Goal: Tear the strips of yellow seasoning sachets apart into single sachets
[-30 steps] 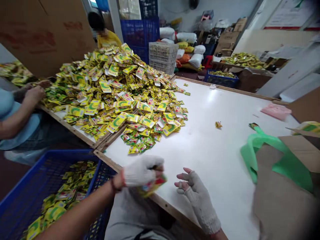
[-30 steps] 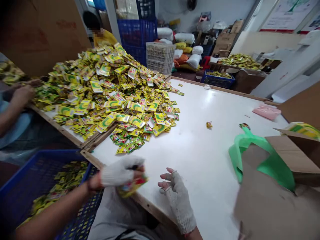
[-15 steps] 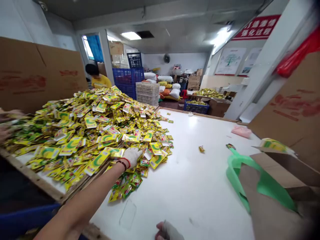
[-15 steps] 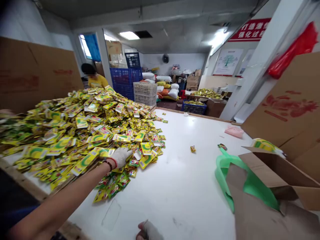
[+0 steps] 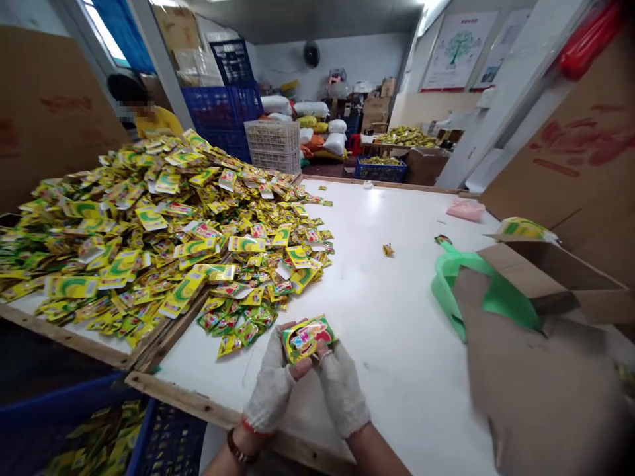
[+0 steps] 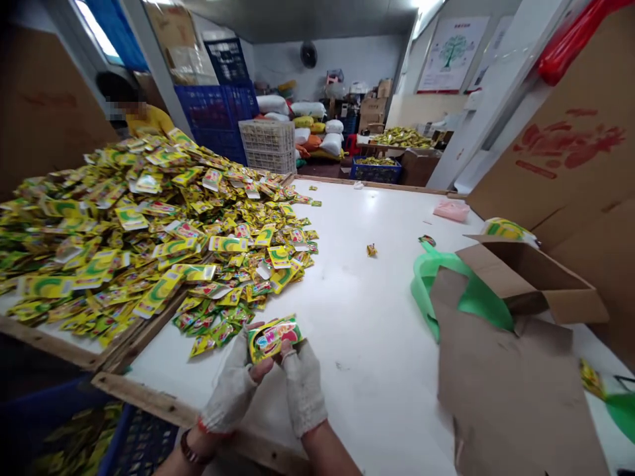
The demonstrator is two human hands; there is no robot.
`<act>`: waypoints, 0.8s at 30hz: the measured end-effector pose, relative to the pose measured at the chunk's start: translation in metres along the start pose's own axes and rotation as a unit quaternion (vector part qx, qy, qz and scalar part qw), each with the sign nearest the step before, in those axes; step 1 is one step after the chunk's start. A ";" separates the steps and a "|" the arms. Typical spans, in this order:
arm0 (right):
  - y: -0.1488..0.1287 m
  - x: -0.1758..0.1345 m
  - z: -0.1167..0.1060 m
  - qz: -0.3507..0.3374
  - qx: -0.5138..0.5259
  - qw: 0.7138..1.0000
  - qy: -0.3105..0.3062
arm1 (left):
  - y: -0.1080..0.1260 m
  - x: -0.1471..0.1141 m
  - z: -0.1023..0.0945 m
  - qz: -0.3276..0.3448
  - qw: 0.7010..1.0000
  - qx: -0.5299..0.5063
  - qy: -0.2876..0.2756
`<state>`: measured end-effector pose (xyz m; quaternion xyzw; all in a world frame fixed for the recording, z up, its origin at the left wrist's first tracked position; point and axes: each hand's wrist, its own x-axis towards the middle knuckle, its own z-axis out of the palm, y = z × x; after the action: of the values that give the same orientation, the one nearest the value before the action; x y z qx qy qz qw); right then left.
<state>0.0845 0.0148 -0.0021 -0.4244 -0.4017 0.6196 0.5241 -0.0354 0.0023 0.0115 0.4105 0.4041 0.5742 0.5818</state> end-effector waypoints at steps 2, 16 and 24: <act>-0.010 -0.003 -0.020 0.007 -0.059 0.998 -0.008 | -0.006 -0.005 0.001 -0.003 1.000 0.010 -0.009; 0.014 -0.067 -0.074 0.035 -0.189 0.978 0.078 | -0.044 -0.011 0.032 -0.127 0.976 0.167 0.057; 0.014 -0.065 -0.078 0.019 -0.175 0.983 0.057 | -0.042 -0.018 0.022 -0.101 0.978 0.178 -0.035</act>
<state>0.1597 -0.0476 -0.0334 -0.5514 -0.4650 0.5249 0.4518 -0.0009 -0.0165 -0.0209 0.4843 0.5185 0.4172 0.5679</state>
